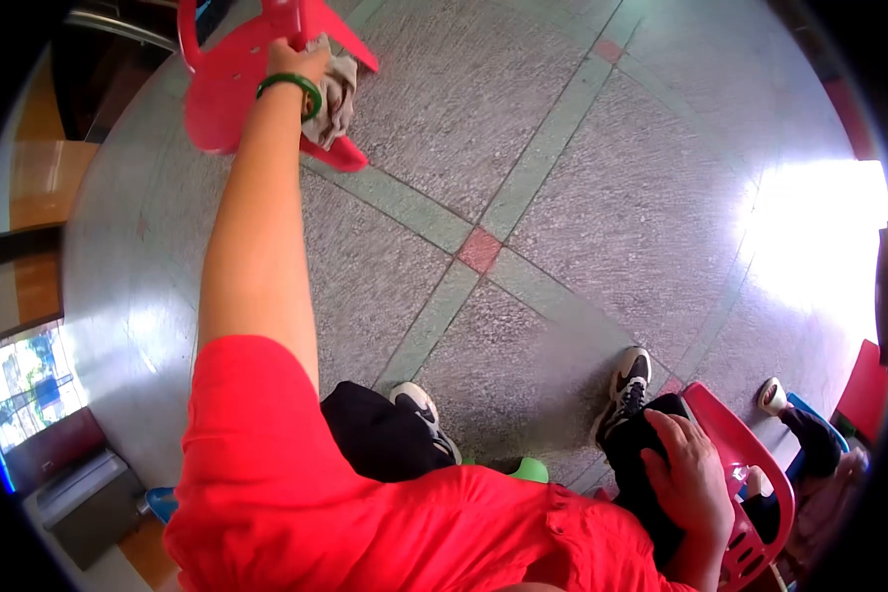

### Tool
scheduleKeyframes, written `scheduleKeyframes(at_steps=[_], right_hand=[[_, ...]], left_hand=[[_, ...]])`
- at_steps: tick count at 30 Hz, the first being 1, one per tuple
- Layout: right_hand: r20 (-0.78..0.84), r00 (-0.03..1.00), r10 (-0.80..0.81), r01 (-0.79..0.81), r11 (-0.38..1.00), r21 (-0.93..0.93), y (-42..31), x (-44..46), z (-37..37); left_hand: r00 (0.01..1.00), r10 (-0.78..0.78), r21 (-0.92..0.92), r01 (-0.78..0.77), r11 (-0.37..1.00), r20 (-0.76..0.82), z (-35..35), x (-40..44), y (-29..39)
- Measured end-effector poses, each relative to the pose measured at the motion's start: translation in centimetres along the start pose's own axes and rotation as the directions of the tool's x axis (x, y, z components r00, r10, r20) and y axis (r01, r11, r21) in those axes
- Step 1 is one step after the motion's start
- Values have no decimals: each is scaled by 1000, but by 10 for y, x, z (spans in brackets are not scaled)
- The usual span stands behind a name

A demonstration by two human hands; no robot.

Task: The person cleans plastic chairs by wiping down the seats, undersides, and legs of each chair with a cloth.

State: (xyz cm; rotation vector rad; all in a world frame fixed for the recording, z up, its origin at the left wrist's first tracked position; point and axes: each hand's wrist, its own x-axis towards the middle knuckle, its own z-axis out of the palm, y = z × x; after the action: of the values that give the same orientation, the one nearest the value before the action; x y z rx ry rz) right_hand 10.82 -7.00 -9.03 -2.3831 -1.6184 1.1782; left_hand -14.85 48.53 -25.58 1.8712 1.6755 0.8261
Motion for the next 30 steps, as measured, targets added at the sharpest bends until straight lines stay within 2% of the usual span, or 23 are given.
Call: scheduleKeyframes(at_steps=[2,4,5,6,7,8,10,12,14,16,18,20,22,23,24,25,27,28,30], right_hand=[[-20,999,-51,50,999,-11,-3,-8,0],[-53,998,-34,33,999,-32,-5,-19,-1],[-58,994,-92,90,995,-36,-3,-25,1],[-64,987,-148,146,989,-39,0,-32,3],[-57,986,-158,155,987,-47,4,-40,4],[-98,984,-146,143,989,-39,7,-47,5],[-75,982,-176,172,984,-57,14,-59,7],[-139,969,-202,194,978,-71,22,-68,11],[-98,962,-253,242,964,-114,26,-74,11],[-136,946,-293,282,955,-95,30,-75,13],[-112,926,-360,357,933,-42,34,-72,17],[-92,923,-374,368,926,-80,34,-75,26],[-127,901,-414,402,909,-114,34,-83,41],[-128,894,-430,414,901,-134,37,-90,49],[-42,897,-441,427,887,-177,41,-97,56],[37,899,-437,435,876,-211,46,-101,60],[90,911,-402,412,887,-210,77,-99,92],[100,926,-364,377,902,-210,90,-95,101],[120,944,-309,331,865,-376,99,-98,106]], left_hand=[[999,-15,89,11,996,41,-4,-26,14],[990,61,79,-72,994,131,-9,-63,22],[977,85,123,-111,986,194,-13,-85,30],[960,137,85,-162,983,245,-15,-104,36],[946,133,118,-175,977,297,-18,-125,44],[924,81,75,-117,990,374,-18,-145,52],[898,98,93,-152,984,428,-16,-183,63],[841,159,9,-192,981,518,-10,-217,68],[780,180,35,-250,968,599,-1,-251,68],[720,177,102,-327,940,671,-9,-294,99],[708,186,156,-388,908,681,-9,-337,111],[688,218,154,-436,887,693,-13,-377,118],[627,155,176,-433,884,764,-32,-414,142],[596,200,153,-489,859,777,-34,-431,135],[609,207,155,-487,860,765,-39,-449,131],[583,243,116,-510,853,776,-43,-462,129],[504,242,74,-528,846,829,-55,-502,117],[540,194,156,-535,831,819,-69,-526,127],[507,229,153,-604,782,831,-74,-555,106]])
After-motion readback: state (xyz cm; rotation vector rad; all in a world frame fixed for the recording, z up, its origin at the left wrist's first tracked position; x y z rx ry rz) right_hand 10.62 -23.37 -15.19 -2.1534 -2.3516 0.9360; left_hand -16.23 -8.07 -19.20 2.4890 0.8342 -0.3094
